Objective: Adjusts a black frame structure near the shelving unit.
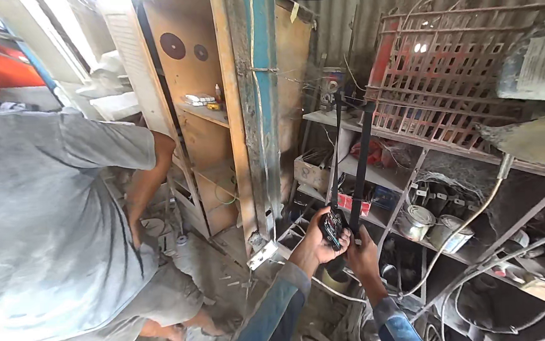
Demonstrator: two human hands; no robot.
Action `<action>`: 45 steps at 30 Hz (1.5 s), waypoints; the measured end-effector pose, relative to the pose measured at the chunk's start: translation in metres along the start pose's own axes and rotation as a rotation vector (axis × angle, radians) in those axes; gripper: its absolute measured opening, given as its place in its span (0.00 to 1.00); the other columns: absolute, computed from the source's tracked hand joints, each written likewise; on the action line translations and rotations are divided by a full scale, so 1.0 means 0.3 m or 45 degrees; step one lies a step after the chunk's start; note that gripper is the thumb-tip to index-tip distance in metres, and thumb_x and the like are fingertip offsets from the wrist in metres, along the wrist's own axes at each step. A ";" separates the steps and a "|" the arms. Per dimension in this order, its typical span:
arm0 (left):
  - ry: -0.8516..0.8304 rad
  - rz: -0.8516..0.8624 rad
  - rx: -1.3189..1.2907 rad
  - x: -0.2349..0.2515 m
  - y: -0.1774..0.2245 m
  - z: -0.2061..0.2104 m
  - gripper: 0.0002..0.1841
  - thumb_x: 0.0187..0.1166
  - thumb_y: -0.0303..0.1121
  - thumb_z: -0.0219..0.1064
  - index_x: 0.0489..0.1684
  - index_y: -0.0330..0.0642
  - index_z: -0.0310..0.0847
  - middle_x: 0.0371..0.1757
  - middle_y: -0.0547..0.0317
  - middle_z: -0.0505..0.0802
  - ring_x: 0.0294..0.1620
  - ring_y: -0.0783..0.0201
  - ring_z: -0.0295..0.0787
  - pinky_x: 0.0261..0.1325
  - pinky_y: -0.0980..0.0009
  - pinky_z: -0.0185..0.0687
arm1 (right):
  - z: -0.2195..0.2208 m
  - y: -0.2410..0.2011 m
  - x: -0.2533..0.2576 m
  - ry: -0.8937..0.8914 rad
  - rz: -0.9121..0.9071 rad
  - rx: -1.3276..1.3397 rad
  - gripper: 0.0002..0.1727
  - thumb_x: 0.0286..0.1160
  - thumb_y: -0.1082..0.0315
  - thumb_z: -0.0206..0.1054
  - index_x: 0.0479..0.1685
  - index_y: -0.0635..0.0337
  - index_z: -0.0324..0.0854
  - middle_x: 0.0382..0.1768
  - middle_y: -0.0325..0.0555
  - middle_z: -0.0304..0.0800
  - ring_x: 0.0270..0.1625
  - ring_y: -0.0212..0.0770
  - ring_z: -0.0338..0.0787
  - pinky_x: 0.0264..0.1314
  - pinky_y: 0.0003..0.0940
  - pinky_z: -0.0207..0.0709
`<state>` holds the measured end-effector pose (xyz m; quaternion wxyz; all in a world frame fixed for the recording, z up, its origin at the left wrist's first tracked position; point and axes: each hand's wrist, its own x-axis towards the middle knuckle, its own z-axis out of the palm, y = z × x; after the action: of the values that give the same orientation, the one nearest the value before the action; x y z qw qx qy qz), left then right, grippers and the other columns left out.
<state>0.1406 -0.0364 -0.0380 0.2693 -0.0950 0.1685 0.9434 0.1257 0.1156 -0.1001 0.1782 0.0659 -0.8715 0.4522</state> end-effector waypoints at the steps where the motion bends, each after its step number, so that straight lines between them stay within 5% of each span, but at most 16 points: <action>1: 0.011 -0.003 -0.023 0.012 0.010 0.003 0.32 0.72 0.67 0.62 0.43 0.41 0.78 0.32 0.48 0.86 0.26 0.57 0.86 0.31 0.66 0.87 | 0.003 0.004 0.006 0.016 -0.021 0.012 0.15 0.83 0.56 0.62 0.58 0.52 0.86 0.42 0.44 0.95 0.46 0.42 0.95 0.52 0.52 0.88; 5: 0.159 0.057 -0.073 0.038 0.018 -0.021 0.32 0.75 0.66 0.61 0.50 0.41 0.77 0.39 0.44 0.88 0.29 0.56 0.88 0.33 0.66 0.89 | 0.017 0.029 0.014 0.045 -0.030 0.025 0.12 0.82 0.56 0.63 0.49 0.51 0.87 0.38 0.40 0.94 0.44 0.38 0.94 0.51 0.48 0.88; 9: 0.358 0.134 -0.060 0.056 0.031 -0.056 0.27 0.79 0.62 0.59 0.51 0.45 0.73 0.34 0.47 0.84 0.27 0.56 0.85 0.31 0.63 0.87 | 0.027 0.035 0.031 0.028 0.043 0.077 0.13 0.81 0.50 0.66 0.45 0.49 0.88 0.34 0.36 0.93 0.35 0.33 0.93 0.41 0.42 0.91; 13: 0.386 0.048 0.002 0.065 0.078 -0.043 0.32 0.78 0.61 0.61 0.65 0.42 0.73 0.51 0.39 0.87 0.44 0.47 0.90 0.45 0.55 0.90 | 0.055 0.034 0.023 -0.063 0.058 0.090 0.12 0.81 0.58 0.64 0.53 0.53 0.87 0.41 0.41 0.94 0.39 0.36 0.95 0.44 0.42 0.92; 19: 0.483 -0.231 0.324 0.184 0.171 -0.042 0.34 0.77 0.62 0.62 0.66 0.41 0.75 0.55 0.39 0.88 0.51 0.45 0.90 0.56 0.46 0.88 | 0.055 0.079 0.056 -0.147 -0.017 0.173 0.13 0.80 0.64 0.63 0.56 0.55 0.86 0.46 0.42 0.94 0.48 0.35 0.94 0.55 0.39 0.90; 22: 0.623 -0.261 0.702 0.247 0.167 -0.090 0.33 0.80 0.63 0.58 0.66 0.42 0.77 0.55 0.41 0.90 0.52 0.45 0.90 0.54 0.41 0.86 | 0.049 0.088 0.065 -0.233 0.014 0.243 0.13 0.83 0.55 0.66 0.53 0.54 0.86 0.44 0.39 0.95 0.45 0.34 0.96 0.49 0.37 0.94; 25: 0.571 -0.295 0.844 0.361 0.202 -0.205 0.31 0.84 0.62 0.51 0.61 0.43 0.82 0.54 0.41 0.91 0.52 0.44 0.90 0.52 0.39 0.84 | 0.048 0.065 0.063 -0.311 0.020 0.234 0.16 0.83 0.55 0.65 0.57 0.54 0.86 0.48 0.40 0.95 0.51 0.32 0.94 0.60 0.35 0.90; 30: 0.409 -0.340 0.899 0.268 0.188 -0.090 0.36 0.79 0.65 0.56 0.71 0.41 0.75 0.61 0.39 0.89 0.57 0.43 0.91 0.59 0.42 0.86 | 0.057 0.079 0.061 -0.241 0.072 0.297 0.17 0.82 0.51 0.67 0.54 0.53 0.86 0.44 0.37 0.95 0.46 0.32 0.96 0.52 0.37 0.94; 34: 0.329 -0.114 1.740 0.211 0.151 -0.109 0.28 0.92 0.54 0.48 0.72 0.40 0.76 0.60 0.42 0.91 0.49 0.48 0.95 0.49 0.48 0.93 | 0.064 0.087 0.064 -0.251 0.040 0.220 0.18 0.82 0.48 0.66 0.54 0.52 0.86 0.44 0.36 0.95 0.47 0.31 0.95 0.53 0.35 0.91; 38: 0.464 0.061 2.629 0.202 0.142 -0.168 0.27 0.91 0.50 0.48 0.59 0.36 0.85 0.57 0.37 0.91 0.54 0.43 0.92 0.59 0.40 0.85 | 0.079 0.034 0.051 -0.279 0.096 0.134 0.19 0.82 0.47 0.64 0.57 0.49 0.88 0.49 0.36 0.95 0.53 0.31 0.94 0.62 0.38 0.88; 42: 0.446 0.341 2.916 0.200 0.124 -0.207 0.30 0.91 0.55 0.46 0.50 0.38 0.88 0.53 0.41 0.93 0.59 0.44 0.91 0.63 0.40 0.83 | 0.064 0.044 0.069 -0.246 0.216 0.104 0.22 0.80 0.42 0.63 0.53 0.49 0.87 0.45 0.39 0.94 0.50 0.37 0.93 0.59 0.46 0.87; 45: 0.258 0.662 2.963 0.194 0.119 -0.286 0.25 0.86 0.55 0.56 0.61 0.45 0.87 0.60 0.50 0.93 0.65 0.52 0.90 0.70 0.46 0.83 | 0.063 0.073 0.079 -0.228 0.238 0.110 0.20 0.81 0.45 0.63 0.53 0.50 0.87 0.47 0.40 0.94 0.52 0.37 0.93 0.61 0.46 0.87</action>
<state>0.0800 -0.0688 -0.1234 -0.0195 0.1686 0.9559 0.2395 0.0930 0.1142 -0.1180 0.0537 0.0323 -0.8659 0.4964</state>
